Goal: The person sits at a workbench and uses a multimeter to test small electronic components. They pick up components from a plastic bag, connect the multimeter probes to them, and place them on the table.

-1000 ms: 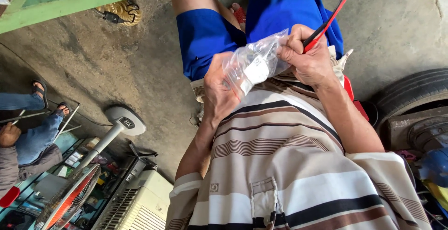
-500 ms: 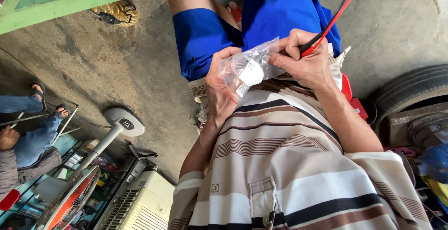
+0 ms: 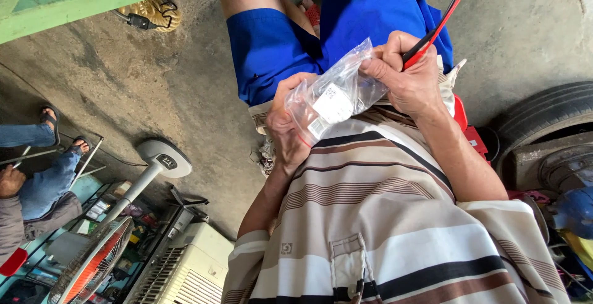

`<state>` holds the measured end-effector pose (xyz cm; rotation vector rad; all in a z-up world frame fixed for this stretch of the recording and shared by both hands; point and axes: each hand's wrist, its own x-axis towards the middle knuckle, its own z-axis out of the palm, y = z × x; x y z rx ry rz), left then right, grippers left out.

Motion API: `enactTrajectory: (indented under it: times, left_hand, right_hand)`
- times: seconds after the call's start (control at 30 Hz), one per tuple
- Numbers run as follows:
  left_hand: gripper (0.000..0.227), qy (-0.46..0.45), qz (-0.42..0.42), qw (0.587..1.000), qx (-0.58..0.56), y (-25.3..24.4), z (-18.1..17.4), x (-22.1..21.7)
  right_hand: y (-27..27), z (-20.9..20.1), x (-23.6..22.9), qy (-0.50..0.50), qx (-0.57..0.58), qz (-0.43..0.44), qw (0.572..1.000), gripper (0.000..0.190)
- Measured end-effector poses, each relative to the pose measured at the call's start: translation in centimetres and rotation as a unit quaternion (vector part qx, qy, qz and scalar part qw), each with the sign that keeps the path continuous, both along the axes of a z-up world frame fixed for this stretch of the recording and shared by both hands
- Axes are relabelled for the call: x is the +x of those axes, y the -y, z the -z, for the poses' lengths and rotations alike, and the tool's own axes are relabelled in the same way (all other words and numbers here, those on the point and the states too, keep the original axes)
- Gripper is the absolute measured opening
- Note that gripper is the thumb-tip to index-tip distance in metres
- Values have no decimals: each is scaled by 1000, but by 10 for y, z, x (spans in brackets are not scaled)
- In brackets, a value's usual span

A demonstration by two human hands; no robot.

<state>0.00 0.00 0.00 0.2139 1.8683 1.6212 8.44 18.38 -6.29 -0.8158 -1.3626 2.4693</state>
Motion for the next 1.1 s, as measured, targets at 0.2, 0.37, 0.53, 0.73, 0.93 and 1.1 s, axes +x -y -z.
enactTrajectory:
  times: [0.2, 0.37, 0.53, 0.73, 0.93, 1.1]
  left_hand:
    - [36, -70, -12, 995, -72, 6, -2, 1]
    - [36, -129, -30, 991, 26, 6, -1, -4]
    - [18, -90, -75, 993, 27, 7, 2, 0]
    - [8, -238, -49, 963, -120, 14, -1, -2]
    - [7, -90, -130, 985, -63, 42, 17, 1]
    - [14, -111, -179, 975, -64, 66, 22, -6]
  right_hand:
    - [-3, 8, 4, 7, -62, 65, 996, 53]
    - [-7, 9, 3, 63, -16, 90, 994, 56]
    - [-10, -9, 0, 123, 205, 0, 971, 53]
    - [-16, -34, -12, -11, 449, -15, 893, 49]
    - [21, -32, -44, -180, 359, -178, 899, 46]
    - [38, 9, -44, -215, 321, -207, 899, 50]
